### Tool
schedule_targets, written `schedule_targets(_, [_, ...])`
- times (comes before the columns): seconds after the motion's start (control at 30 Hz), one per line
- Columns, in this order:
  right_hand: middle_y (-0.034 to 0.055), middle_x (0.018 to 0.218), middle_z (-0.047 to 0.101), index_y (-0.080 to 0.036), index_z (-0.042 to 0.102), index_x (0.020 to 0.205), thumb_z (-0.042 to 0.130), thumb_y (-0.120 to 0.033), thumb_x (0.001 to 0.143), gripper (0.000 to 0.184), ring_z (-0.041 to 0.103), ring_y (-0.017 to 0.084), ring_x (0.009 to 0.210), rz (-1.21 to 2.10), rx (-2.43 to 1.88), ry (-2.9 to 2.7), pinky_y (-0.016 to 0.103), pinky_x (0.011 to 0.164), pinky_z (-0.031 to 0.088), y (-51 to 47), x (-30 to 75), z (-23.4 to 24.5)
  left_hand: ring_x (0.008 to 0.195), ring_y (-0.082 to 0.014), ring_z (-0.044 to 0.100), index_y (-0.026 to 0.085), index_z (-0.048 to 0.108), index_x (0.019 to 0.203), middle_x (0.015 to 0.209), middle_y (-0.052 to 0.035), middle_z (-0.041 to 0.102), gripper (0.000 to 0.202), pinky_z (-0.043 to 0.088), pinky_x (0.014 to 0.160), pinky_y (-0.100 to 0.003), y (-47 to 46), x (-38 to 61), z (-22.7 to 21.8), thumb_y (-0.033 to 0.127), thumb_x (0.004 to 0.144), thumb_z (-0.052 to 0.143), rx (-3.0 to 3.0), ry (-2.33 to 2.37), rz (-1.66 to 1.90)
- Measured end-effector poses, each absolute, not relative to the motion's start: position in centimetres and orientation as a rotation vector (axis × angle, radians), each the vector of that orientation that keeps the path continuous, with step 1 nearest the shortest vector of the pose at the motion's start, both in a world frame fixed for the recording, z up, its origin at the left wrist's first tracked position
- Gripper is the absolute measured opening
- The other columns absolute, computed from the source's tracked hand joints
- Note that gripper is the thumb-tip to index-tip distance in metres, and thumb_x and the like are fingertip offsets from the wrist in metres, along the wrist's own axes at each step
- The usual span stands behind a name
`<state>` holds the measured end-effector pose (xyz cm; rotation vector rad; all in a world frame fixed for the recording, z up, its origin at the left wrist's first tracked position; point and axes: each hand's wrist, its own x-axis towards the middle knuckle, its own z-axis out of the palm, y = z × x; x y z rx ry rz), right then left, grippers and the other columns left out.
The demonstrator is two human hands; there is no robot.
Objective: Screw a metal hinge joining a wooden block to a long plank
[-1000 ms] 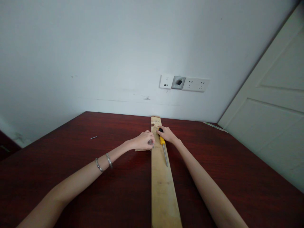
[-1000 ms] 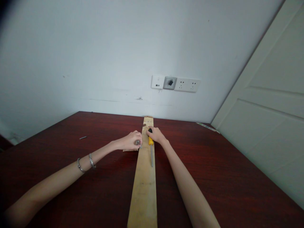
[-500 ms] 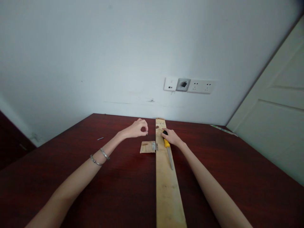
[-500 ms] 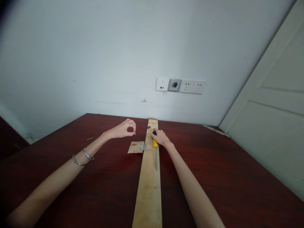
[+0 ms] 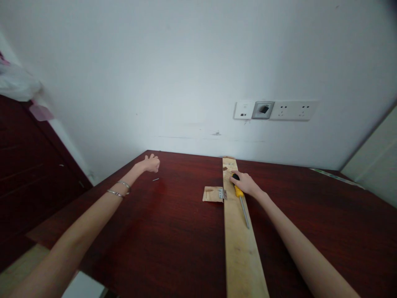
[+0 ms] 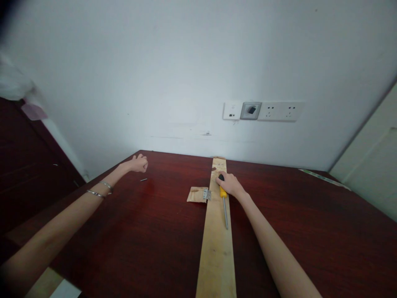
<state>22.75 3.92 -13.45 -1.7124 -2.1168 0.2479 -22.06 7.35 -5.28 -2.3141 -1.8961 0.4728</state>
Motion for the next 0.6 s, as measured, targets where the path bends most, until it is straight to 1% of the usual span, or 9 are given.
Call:
schedule_targets(0.1, [0.0148,0.113,0.068,-0.015,0.059,0.124,0.048,-0.036,0.086,0.044,0.063,0.029,0.107,0.235,-1.712,-2.131,0.033,0.088,0.044,3.9,22.8,-13.4,0.112,-0.036,0.039,0.013,0.064,0.072,0.108,-0.0149,0.054,0.007,0.032,0.091,-0.064,7.0,-23.1,-5.9,0.013,0.065,0.063,-2.304,-1.954,0.532])
schedule_targets(0.2, [0.014,0.113,0.069,-0.016,0.059,0.124,0.048,-0.036,0.086,0.044,0.062,0.028,0.108,0.226,-1.717,-2.14,0.033,0.089,0.043,3.8,22.8,-13.4,0.113,-0.0362,0.039,0.013,0.063,0.07,0.108,-0.0157,0.054,0.007,0.032,0.09,-0.063,6.8,-23.5,-6.5,0.012,0.064,0.064,-2.31,-1.998,0.562])
schedule_targets(0.37, [0.0153,0.113,0.068,-0.014,0.058,0.124,0.047,-0.037,0.087,0.046,0.063,0.03,0.108,0.215,-1.729,-2.146,0.034,0.09,0.043,3.8,22.7,-13.3,0.112,-0.0364,0.04,0.013,0.062,0.068,0.107,-0.0159,0.056,0.005,0.034,0.089,-0.064,6.5,-23.3,-6.9,0.011,0.064,0.06,-2.337,-2.057,0.572])
schedule_targets(0.5, [0.0167,0.114,0.067,-0.013,0.057,0.125,0.046,-0.038,0.087,0.048,0.062,0.031,0.108,0.221,-1.735,-2.152,0.035,0.09,0.044,3.8,22.7,-13.3,0.113,-0.0365,0.042,0.014,0.062,0.065,0.099,-0.0125,0.061,0.003,0.036,0.088,-0.062,6.6,-23.3,-7.1,0.014,0.064,0.059,-2.362,-2.103,0.58])
schedule_targets(0.6, [0.0175,0.115,0.067,-0.013,0.056,0.126,0.046,-0.039,0.086,0.049,0.062,0.032,0.108,0.221,-1.737,-2.155,0.036,0.09,0.043,3.8,22.7,-13.3,0.114,-0.0359,0.042,0.015,0.062,0.065,0.09,-0.0106,0.063,0.004,0.036,0.09,-0.057,7.0,-23.6,-7.2,0.017,0.062,0.06,-2.359,-2.139,0.582])
